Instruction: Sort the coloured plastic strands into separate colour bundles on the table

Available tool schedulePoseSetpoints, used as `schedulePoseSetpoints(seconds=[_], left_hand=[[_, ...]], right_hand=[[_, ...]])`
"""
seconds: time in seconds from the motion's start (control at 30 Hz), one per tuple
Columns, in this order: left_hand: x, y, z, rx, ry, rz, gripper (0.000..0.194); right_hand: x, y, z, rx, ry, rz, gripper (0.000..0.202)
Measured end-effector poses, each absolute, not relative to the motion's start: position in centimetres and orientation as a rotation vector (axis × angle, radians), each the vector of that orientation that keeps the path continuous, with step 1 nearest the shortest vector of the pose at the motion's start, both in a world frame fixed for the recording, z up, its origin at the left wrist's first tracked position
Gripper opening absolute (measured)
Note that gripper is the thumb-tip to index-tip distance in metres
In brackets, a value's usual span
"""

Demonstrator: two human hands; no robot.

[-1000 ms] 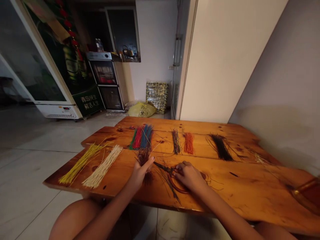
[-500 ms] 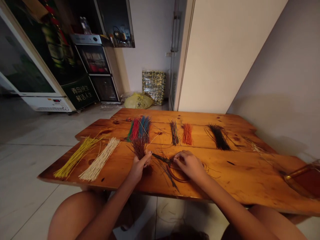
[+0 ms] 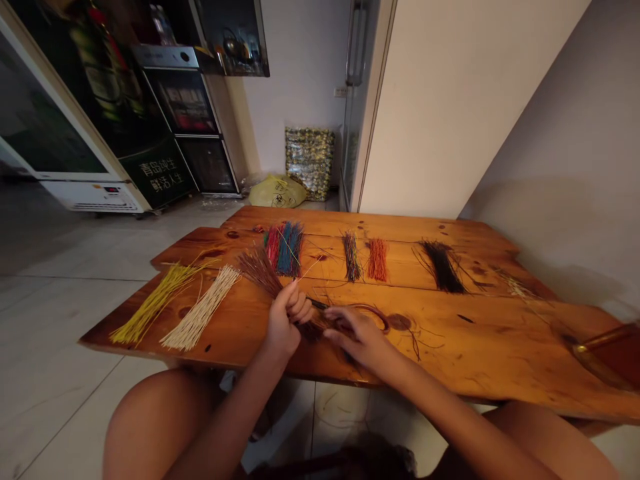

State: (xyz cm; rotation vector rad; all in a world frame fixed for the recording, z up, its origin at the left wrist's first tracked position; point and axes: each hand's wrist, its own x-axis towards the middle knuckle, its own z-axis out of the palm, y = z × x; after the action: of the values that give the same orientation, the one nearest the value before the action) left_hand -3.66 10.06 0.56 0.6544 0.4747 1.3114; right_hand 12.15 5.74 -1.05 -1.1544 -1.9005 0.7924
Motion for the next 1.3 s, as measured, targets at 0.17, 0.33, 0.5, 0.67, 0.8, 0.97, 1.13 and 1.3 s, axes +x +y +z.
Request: schedulePoseSetpoints(seconds=[0.17, 0.33, 0.5, 0.67, 0.8, 0.97, 1.13, 1.3], left_hand=[[-2.5, 8.7, 2.3, 0.559, 0.431, 1.297, 0.046], [-2.5, 7.9, 2.8, 0.571, 0.505, 1.317, 0.048], [-3.6, 8.4, 2.8, 0.554, 0.487, 1.439, 0.045], [-3.8, 8.4, 2.9, 0.551, 0.47, 1.505, 0.044], [-3.5, 8.2, 2.8, 0.548, 0.471, 1.515, 0.045], [-3.4, 8.3, 2.5, 0.531, 0.5, 1.515, 0.044], [-3.5, 8.5, 2.4, 0.509, 0.513, 1.522, 0.044], [-3.3, 8.4, 2.1, 0.458, 0.523, 1.477, 0.046]], right_hand=[[10.3, 5.0, -1.0, -0.96, -1.812, 1.147, 0.047], [10.2, 4.5, -0.5, -0.963, -1.659, 1.545, 0.027], [11.6, 4.8, -0.2, -1.022, -1.506, 1.577, 0.027], [12.6, 5.2, 0.7, -1.048, -1.535, 1.648, 0.031], [12.2, 4.8, 0.8, -1.1, -1.599, 1.574, 0.028], [11.9, 4.5, 0.3, -1.184, -1.734, 1.398, 0.022], [12.1, 4.5, 0.4, -1.279, -1.817, 1.095, 0.023], [11.9, 4.6, 0.6, -1.211, -1.88, 0.886, 0.02]])
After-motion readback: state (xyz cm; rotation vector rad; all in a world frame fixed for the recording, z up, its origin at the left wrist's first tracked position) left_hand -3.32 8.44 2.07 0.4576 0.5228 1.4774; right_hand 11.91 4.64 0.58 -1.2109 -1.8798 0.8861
